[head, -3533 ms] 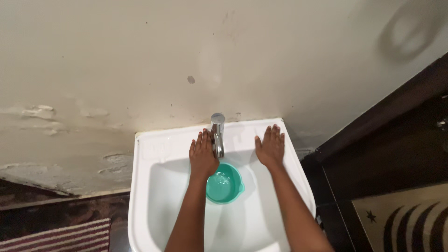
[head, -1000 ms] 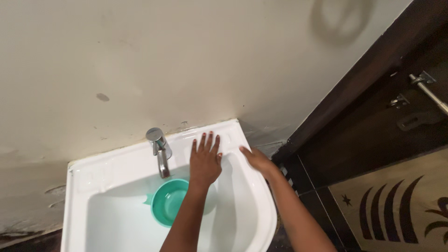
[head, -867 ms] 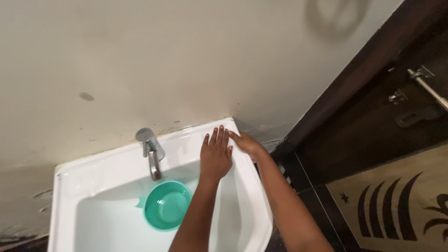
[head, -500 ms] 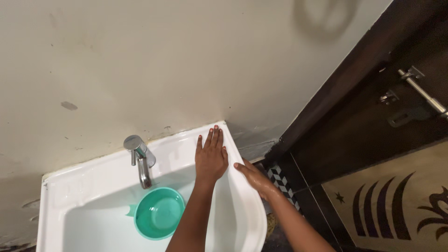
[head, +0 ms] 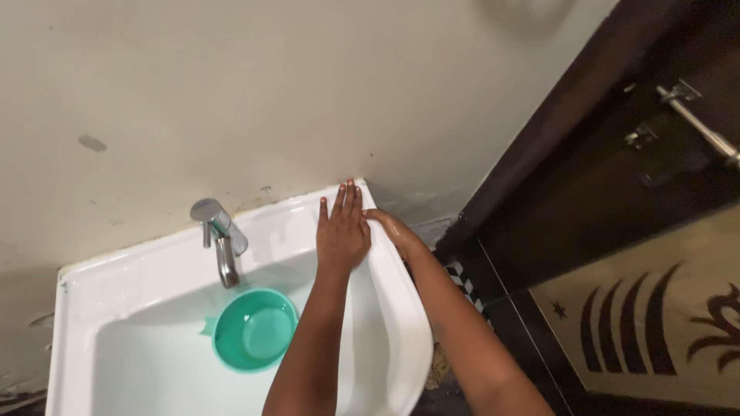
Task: The person washes their hands at a bathroom sink using a sponge and water from the faucet. They rinse the sponge, fill a green cup with water, and repeatedly rinse their hands and the sink basin before hanging the cup on a wall hook.
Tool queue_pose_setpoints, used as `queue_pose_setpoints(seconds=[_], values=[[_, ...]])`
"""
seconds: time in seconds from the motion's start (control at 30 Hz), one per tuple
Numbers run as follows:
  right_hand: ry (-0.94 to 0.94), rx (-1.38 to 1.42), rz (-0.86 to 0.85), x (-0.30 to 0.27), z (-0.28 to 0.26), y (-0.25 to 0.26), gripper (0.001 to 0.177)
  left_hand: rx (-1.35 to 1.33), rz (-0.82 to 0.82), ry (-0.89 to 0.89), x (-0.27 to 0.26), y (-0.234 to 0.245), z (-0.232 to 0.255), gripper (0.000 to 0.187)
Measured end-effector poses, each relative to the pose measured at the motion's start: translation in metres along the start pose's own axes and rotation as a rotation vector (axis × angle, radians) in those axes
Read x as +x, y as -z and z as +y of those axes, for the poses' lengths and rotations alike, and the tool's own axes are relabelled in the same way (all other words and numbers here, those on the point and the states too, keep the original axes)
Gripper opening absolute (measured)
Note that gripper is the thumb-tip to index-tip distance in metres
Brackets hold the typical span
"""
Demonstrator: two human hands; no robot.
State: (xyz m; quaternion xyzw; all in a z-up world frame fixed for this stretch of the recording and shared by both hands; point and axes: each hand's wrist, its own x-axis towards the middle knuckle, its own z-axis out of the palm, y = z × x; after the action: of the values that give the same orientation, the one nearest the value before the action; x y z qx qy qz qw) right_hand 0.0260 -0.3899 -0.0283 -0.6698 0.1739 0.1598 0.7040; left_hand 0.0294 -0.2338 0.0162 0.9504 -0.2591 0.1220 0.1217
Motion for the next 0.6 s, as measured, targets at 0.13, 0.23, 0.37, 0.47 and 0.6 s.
queue_pose_setpoints(seconds=[0.13,0.23,0.37,0.47,0.6], values=[[0.011,0.006,0.000,-0.046,0.013,-0.001,0.071,-0.119,0.040,-0.004,-0.013,-0.006,0.006,0.064],[-0.004,-0.018,0.040,-0.082,0.033,0.004,0.075,-0.219,0.067,-0.015,-0.041,-0.011,0.026,0.064],[-0.095,0.245,-0.024,-0.134,0.046,-0.003,0.073,-0.400,0.056,-0.049,-0.078,-0.013,0.049,0.065],[-0.144,0.234,0.119,-0.171,0.056,-0.009,0.069,-0.524,0.014,-0.093,-0.115,-0.011,0.064,0.068],[-0.002,0.329,0.243,-0.203,0.091,-0.021,0.062,-0.605,-0.061,-0.131,-0.167,0.004,0.093,0.067]])
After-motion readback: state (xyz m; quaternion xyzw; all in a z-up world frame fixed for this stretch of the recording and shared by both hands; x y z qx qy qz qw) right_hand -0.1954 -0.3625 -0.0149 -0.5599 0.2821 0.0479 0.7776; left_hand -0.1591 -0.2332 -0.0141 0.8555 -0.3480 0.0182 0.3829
